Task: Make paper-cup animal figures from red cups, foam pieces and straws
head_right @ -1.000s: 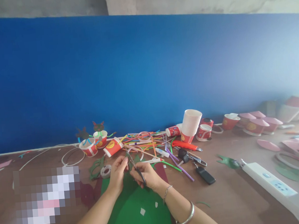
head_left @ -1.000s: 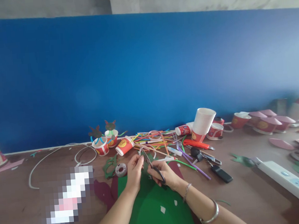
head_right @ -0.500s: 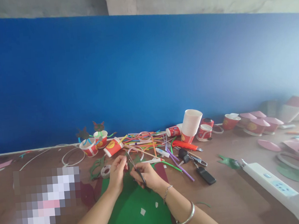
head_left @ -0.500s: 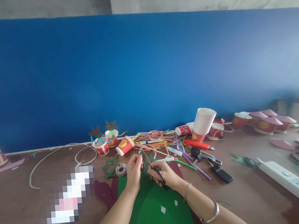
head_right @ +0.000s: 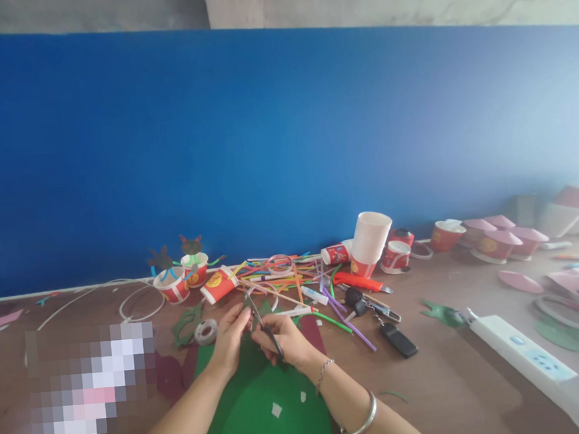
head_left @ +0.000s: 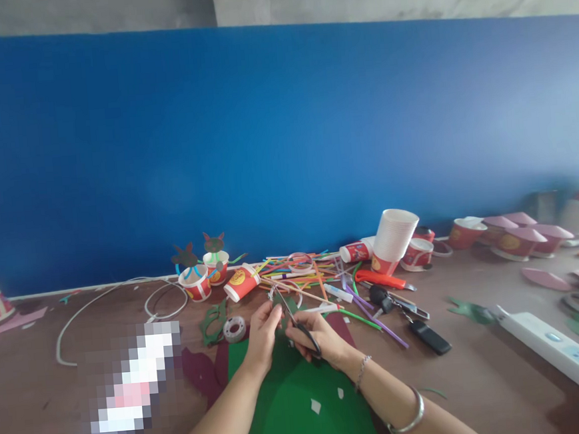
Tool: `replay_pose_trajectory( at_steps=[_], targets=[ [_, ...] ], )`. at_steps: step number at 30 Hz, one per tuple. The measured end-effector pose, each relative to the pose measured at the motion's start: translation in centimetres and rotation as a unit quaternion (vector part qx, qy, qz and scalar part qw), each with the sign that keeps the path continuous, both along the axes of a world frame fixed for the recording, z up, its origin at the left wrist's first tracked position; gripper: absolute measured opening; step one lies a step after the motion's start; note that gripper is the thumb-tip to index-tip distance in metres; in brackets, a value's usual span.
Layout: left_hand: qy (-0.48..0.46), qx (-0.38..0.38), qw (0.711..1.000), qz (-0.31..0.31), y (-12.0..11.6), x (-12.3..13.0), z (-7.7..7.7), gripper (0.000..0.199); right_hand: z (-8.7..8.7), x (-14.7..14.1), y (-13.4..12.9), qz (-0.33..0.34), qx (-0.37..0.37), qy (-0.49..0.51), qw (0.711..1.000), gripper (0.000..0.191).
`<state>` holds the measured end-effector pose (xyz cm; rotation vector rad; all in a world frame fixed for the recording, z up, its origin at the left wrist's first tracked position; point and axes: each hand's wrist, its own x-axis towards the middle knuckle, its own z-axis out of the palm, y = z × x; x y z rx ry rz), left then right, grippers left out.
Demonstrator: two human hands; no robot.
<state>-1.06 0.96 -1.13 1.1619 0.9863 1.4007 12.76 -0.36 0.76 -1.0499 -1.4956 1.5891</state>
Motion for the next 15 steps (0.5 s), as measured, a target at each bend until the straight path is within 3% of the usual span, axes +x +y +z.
replay_pose_trajectory(
  at_steps=[15],
  targets=[
    [-0.027, -0.026, 0.999, 0.011, 0.35, -0.25, -0.68, 0.031, -0.41, 0.07, 0.15, -0.001, 0.014, -0.004, 1.000, 0.023]
  ],
)
